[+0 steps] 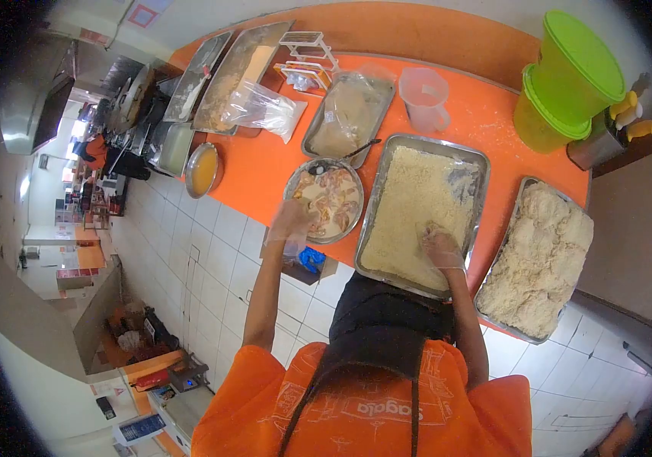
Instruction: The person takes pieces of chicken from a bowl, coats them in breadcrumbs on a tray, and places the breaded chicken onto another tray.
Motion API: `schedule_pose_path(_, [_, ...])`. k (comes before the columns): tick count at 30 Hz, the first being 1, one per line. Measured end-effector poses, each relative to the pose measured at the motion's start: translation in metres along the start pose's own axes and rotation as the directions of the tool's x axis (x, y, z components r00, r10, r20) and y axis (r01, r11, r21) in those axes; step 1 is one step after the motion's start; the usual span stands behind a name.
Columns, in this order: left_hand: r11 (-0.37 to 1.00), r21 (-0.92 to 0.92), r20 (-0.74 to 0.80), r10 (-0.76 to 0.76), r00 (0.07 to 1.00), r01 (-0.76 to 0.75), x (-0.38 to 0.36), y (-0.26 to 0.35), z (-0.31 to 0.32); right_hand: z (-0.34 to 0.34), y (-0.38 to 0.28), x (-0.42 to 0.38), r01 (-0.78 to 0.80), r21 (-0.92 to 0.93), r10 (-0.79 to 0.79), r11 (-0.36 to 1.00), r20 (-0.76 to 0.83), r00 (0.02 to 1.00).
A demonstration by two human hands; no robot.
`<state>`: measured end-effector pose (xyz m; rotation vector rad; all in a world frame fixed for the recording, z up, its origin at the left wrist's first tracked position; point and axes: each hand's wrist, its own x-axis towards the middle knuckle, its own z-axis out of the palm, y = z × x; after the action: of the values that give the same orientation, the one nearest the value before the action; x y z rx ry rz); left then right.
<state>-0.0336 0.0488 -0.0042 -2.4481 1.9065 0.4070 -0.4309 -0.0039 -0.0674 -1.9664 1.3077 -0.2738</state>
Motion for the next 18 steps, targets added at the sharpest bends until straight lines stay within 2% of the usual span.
schedule_pose_path(3, [0.999, 0.022, 0.169, -0.032, 0.985, 0.028, -0.007, 0.024, -0.028, 0.007, 0.007, 0.001, 0.038, -0.007, -0.038, 0.999, -0.036, 0.999])
schedule_pose_path(5, [0.998, -0.047, 0.161, -0.033, 0.986, 0.041, -0.006, 0.017, -0.019, 0.015, 0.016, 0.002, 0.089, -0.071, -0.095, 0.994, -0.083, 0.992])
schedule_pose_path(6, [0.996, -0.082, 0.157, -0.032, 0.987, 0.045, -0.006, 0.015, -0.017, 0.011, 0.011, 0.001, 0.053, -0.063, -0.056, 0.997, -0.051, 0.997])
schedule_pose_path(9, [0.946, -0.325, 0.003, -0.002, 1.0, 0.002, -0.012, 0.01, -0.02, 0.002, 0.002, 0.001, -0.021, -0.052, 0.022, 0.998, 0.012, 1.0])
schedule_pose_path(12, [0.892, -0.407, 0.091, -0.173, 0.981, 0.195, -0.015, 0.01, -0.039, -0.001, 0.0, 0.001, -0.003, -0.043, 0.004, 0.999, 0.02, 1.0])
schedule_pose_path(15, [0.824, -0.564, -0.008, -0.061, 0.998, 0.046, -0.011, -0.017, -0.029, -0.007, -0.005, -0.003, -0.008, -0.041, 0.01, 0.999, 0.035, 0.999])
schedule_pose_path(18, [0.859, -0.511, -0.188, -0.086, 0.978, -0.022, -0.013, -0.011, -0.042, -0.003, -0.003, 0.0, -0.062, -0.067, 0.066, 0.996, 0.061, 0.996])
